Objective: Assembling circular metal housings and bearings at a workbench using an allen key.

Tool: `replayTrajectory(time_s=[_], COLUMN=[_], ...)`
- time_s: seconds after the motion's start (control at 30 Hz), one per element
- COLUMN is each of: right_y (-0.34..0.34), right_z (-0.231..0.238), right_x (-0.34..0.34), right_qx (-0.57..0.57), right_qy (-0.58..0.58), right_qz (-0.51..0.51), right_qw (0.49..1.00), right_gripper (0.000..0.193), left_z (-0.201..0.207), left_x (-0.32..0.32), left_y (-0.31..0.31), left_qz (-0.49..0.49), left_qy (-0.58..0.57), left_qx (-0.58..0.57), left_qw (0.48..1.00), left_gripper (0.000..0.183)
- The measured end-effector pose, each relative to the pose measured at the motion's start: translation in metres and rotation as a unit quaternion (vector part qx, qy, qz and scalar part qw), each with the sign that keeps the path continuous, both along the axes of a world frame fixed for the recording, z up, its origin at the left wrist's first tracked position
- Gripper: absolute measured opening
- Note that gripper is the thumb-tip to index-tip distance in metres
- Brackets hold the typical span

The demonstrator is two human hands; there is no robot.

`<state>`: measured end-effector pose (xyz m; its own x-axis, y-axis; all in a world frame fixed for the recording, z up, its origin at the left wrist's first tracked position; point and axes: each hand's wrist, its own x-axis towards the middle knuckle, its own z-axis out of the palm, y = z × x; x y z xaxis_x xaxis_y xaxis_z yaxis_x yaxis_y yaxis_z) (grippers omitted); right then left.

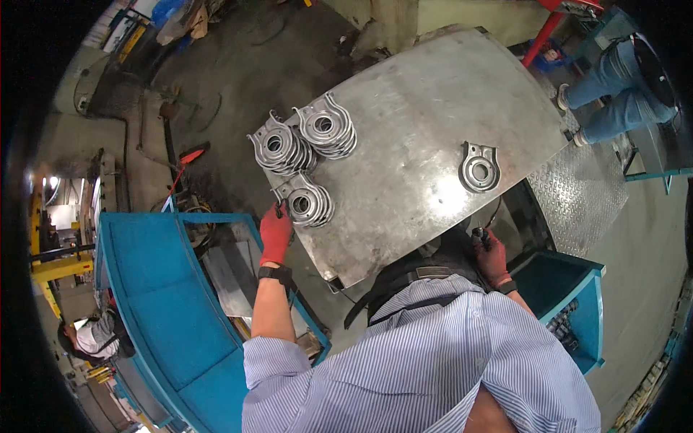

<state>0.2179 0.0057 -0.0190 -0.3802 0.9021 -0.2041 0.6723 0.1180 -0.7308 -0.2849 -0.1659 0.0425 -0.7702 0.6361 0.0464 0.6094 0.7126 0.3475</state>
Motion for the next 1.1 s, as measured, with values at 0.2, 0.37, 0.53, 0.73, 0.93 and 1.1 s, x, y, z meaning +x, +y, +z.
replayTrajectory(time_s=[0.2,0.37,0.53,0.73,0.93,1.1], right_y=[-0.004,0.005,0.006,0.015,0.018,0.023], right_z=[-0.001,0.018,0.011,0.049,0.043,0.054], right_x=[0.009,0.001,0.002,0.006,0.029,0.041], right_qx=[0.004,-0.020,0.002,-0.033,-0.049,-0.056], right_qy=[-0.012,-0.025,-0.014,-0.011,0.006,-0.007], right_qz=[-0.027,-0.011,-0.037,-0.094,-0.138,-0.132], right_qw=[1.000,0.999,0.999,0.995,0.989,0.990], right_gripper=[0.036,0.041,0.039,0.038,0.041,0.041], left_z=[0.002,-0.014,0.021,0.092,0.087,0.024], left_x=[0.006,-0.010,-0.005,0.064,0.165,0.257], left_y=[0.004,-0.001,0.012,0.040,0.141,0.251], left_qz=[-0.008,-0.015,0.001,0.035,-0.134,-0.266], left_qy=[-0.037,-0.005,-0.061,0.088,-0.151,-0.153], left_qx=[0.041,-0.041,-0.153,-0.013,0.101,-0.029], left_qw=[0.998,0.999,0.986,0.995,0.974,0.951], left_gripper=[0.037,0.042,0.045,0.047,0.036,0.066])
